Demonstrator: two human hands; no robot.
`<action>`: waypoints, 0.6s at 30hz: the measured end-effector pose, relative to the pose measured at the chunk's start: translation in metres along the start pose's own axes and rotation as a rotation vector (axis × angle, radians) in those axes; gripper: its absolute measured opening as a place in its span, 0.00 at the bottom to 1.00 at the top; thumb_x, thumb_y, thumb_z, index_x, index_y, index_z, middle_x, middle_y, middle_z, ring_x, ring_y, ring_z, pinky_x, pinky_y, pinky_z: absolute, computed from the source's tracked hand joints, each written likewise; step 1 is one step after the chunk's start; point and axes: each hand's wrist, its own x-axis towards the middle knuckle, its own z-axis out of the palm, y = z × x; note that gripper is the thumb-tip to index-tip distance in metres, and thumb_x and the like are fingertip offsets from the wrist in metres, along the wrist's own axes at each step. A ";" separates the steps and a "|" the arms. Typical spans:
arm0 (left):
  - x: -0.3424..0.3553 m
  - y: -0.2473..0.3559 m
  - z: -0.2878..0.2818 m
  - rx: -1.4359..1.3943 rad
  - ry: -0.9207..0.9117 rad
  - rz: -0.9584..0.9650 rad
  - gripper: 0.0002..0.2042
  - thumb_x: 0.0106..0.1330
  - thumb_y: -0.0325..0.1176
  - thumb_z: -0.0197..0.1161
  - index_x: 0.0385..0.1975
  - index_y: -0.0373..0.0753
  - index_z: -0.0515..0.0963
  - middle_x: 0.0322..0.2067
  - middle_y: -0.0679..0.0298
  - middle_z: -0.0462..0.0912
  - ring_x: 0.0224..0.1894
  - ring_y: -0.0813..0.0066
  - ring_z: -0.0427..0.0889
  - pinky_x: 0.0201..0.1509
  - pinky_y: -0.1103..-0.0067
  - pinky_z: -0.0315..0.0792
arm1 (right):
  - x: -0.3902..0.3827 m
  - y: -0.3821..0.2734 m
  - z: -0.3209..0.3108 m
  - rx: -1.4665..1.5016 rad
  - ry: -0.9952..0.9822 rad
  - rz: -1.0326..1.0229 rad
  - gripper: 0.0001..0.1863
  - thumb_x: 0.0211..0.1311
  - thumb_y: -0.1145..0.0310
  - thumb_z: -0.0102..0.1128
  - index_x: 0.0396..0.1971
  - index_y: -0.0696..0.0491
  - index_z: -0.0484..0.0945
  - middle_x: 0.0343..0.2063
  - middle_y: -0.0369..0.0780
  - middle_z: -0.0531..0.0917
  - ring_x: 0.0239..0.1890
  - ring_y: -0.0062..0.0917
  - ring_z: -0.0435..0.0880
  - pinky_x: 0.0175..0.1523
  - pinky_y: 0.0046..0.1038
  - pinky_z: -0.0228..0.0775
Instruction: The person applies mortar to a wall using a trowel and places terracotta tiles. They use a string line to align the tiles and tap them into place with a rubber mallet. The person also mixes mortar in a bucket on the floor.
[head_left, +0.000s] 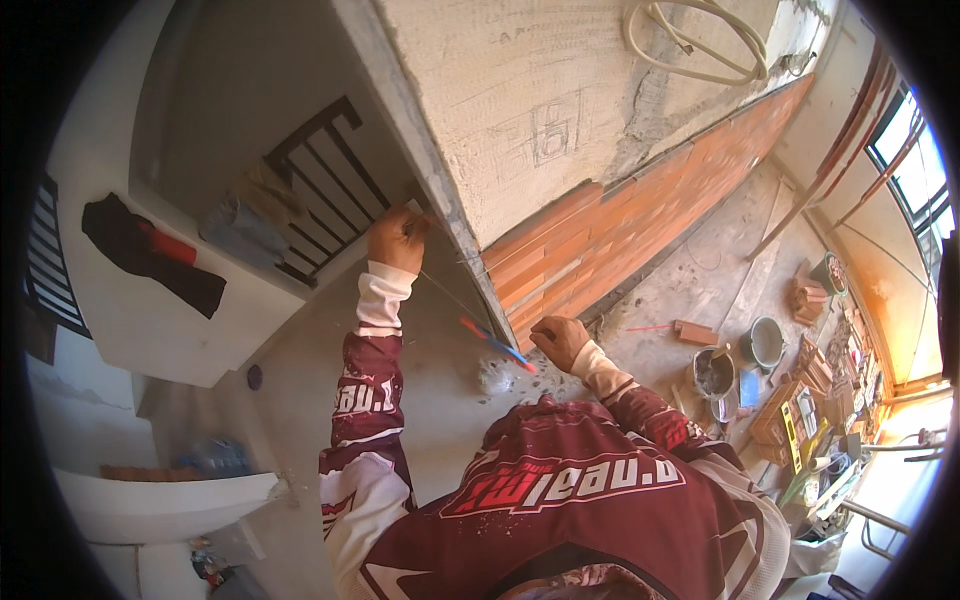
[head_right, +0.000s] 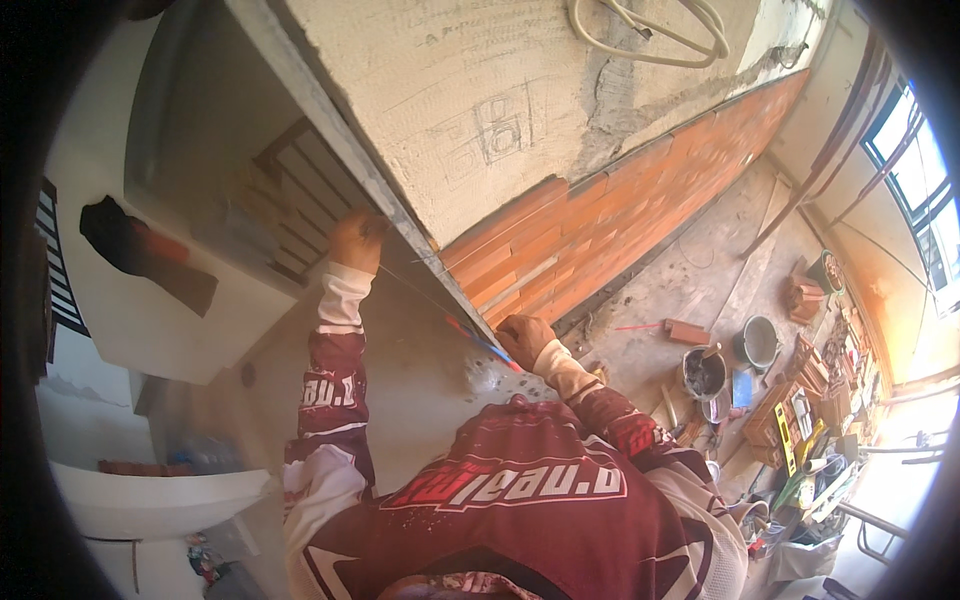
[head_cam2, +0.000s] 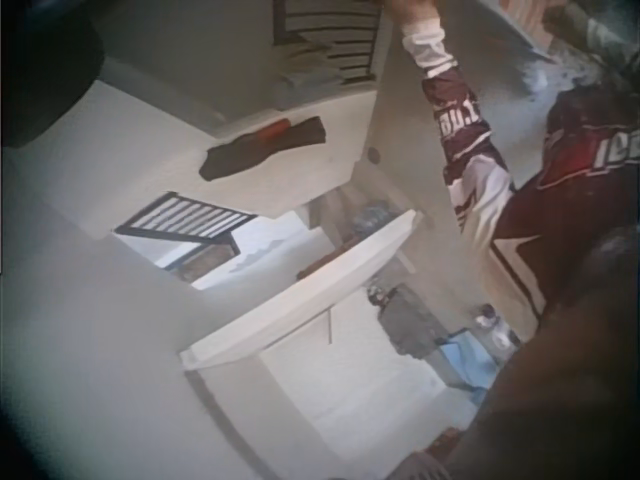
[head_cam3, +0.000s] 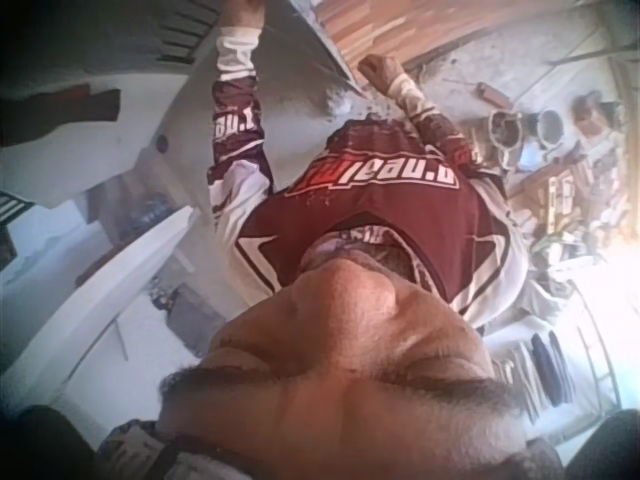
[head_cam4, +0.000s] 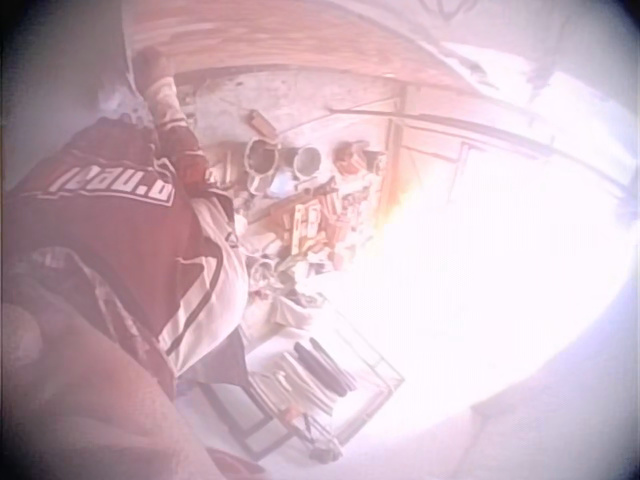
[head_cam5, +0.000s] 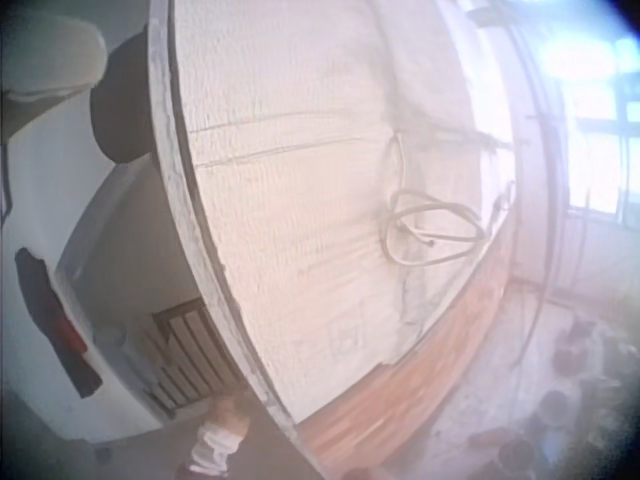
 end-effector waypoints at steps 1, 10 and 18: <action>-0.002 0.000 -0.001 -0.001 -0.004 -0.045 0.07 0.56 0.29 0.65 0.22 0.34 0.76 0.18 0.57 0.75 0.19 0.67 0.73 0.26 0.74 0.68 | -0.002 0.002 -0.002 0.002 -0.006 0.009 0.14 0.58 0.61 0.57 0.32 0.57 0.81 0.30 0.48 0.84 0.35 0.43 0.83 0.42 0.38 0.74; 0.001 -0.013 0.002 -0.030 0.036 -0.066 0.06 0.58 0.26 0.61 0.21 0.34 0.75 0.16 0.61 0.74 0.19 0.78 0.70 0.25 0.76 0.65 | -0.017 0.020 -0.009 0.110 -0.073 0.066 0.12 0.57 0.62 0.58 0.32 0.56 0.81 0.28 0.47 0.84 0.34 0.43 0.83 0.42 0.38 0.74; -0.007 -0.031 -0.009 -0.159 -0.062 -0.177 0.09 0.57 0.26 0.63 0.19 0.32 0.72 0.14 0.70 0.64 0.20 0.85 0.60 0.23 0.80 0.56 | -0.001 0.037 -0.006 0.143 -0.084 0.034 0.11 0.57 0.64 0.58 0.33 0.56 0.81 0.29 0.47 0.83 0.35 0.43 0.83 0.42 0.38 0.74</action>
